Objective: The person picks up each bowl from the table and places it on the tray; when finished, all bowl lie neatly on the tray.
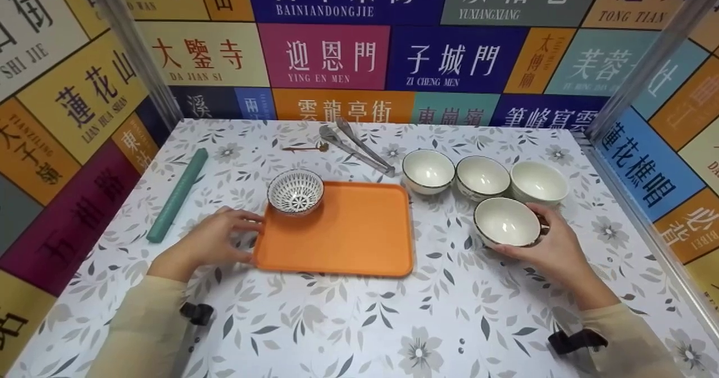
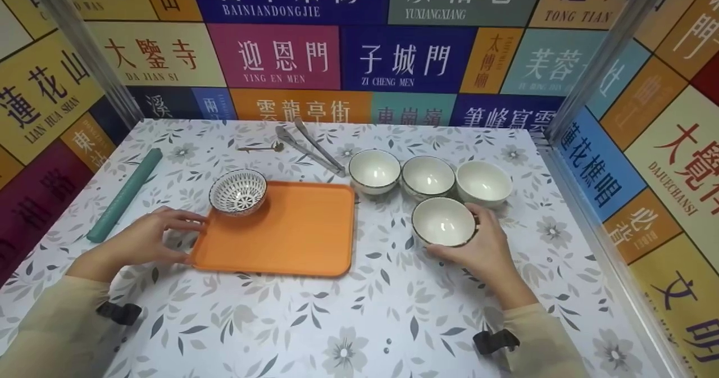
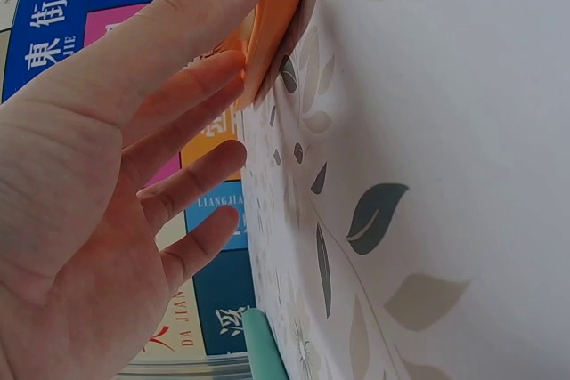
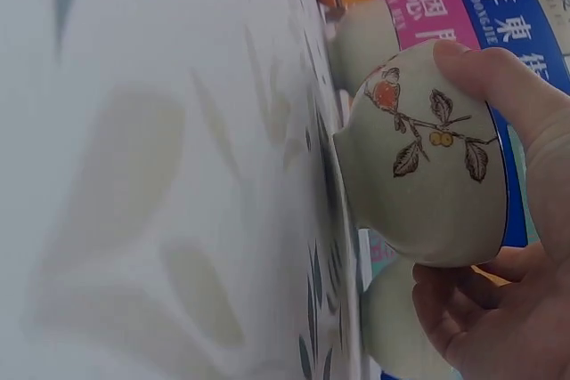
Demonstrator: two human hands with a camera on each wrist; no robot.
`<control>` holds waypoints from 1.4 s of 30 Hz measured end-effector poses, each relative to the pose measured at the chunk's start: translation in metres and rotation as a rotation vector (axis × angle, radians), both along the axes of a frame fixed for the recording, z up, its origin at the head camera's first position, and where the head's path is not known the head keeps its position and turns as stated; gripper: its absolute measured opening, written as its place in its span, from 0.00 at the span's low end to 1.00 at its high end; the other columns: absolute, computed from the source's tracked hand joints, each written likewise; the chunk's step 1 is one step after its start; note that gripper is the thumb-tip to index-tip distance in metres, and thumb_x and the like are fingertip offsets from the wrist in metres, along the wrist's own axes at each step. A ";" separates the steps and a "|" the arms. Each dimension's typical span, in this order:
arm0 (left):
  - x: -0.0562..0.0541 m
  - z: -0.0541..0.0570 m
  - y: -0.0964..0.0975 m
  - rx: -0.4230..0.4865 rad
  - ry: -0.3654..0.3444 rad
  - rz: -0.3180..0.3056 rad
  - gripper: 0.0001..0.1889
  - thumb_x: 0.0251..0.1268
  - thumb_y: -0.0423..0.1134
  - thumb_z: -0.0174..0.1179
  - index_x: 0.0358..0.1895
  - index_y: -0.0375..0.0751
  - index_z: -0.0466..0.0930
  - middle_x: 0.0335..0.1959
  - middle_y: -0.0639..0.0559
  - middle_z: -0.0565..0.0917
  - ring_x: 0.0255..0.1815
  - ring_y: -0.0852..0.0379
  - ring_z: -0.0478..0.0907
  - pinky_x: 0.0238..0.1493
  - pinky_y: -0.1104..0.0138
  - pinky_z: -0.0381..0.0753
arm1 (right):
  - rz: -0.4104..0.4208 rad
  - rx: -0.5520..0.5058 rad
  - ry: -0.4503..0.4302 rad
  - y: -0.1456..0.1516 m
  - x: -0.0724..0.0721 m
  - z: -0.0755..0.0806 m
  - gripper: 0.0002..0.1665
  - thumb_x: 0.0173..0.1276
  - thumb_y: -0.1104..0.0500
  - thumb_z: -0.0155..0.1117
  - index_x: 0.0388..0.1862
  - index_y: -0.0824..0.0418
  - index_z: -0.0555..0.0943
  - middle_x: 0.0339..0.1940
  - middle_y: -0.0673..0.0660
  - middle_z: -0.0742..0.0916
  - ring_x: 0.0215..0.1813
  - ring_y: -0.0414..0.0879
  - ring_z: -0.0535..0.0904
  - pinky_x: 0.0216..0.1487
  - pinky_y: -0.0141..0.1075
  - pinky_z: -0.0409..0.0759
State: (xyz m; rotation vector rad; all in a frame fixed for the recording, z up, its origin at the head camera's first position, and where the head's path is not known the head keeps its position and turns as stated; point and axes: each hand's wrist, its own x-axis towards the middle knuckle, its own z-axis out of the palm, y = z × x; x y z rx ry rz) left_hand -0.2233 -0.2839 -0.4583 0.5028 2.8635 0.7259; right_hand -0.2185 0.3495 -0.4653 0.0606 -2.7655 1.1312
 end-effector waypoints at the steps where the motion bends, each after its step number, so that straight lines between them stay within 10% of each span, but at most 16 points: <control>1: 0.000 0.000 0.000 0.002 0.000 0.000 0.35 0.41 0.45 0.84 0.61 0.53 0.86 0.68 0.56 0.81 0.68 0.45 0.73 0.72 0.41 0.68 | 0.007 0.002 0.004 -0.004 0.001 0.000 0.67 0.42 0.42 0.90 0.77 0.62 0.65 0.65 0.66 0.78 0.61 0.59 0.75 0.54 0.37 0.68; 29: 0.001 0.000 0.000 -0.004 0.001 0.008 0.36 0.40 0.47 0.84 0.61 0.56 0.86 0.69 0.57 0.79 0.68 0.46 0.72 0.71 0.40 0.69 | 0.484 -0.151 0.031 -0.166 0.003 -0.001 0.68 0.27 0.46 0.95 0.73 0.55 0.73 0.65 0.48 0.80 0.64 0.47 0.77 0.65 0.48 0.78; 42: 0.001 0.002 0.002 -0.015 0.025 -0.029 0.35 0.42 0.45 0.84 0.60 0.50 0.87 0.68 0.53 0.81 0.69 0.44 0.72 0.72 0.42 0.69 | 0.569 -0.183 -0.060 -0.257 -0.005 0.003 0.67 0.32 0.42 0.93 0.74 0.50 0.71 0.65 0.48 0.77 0.52 0.47 0.80 0.57 0.42 0.82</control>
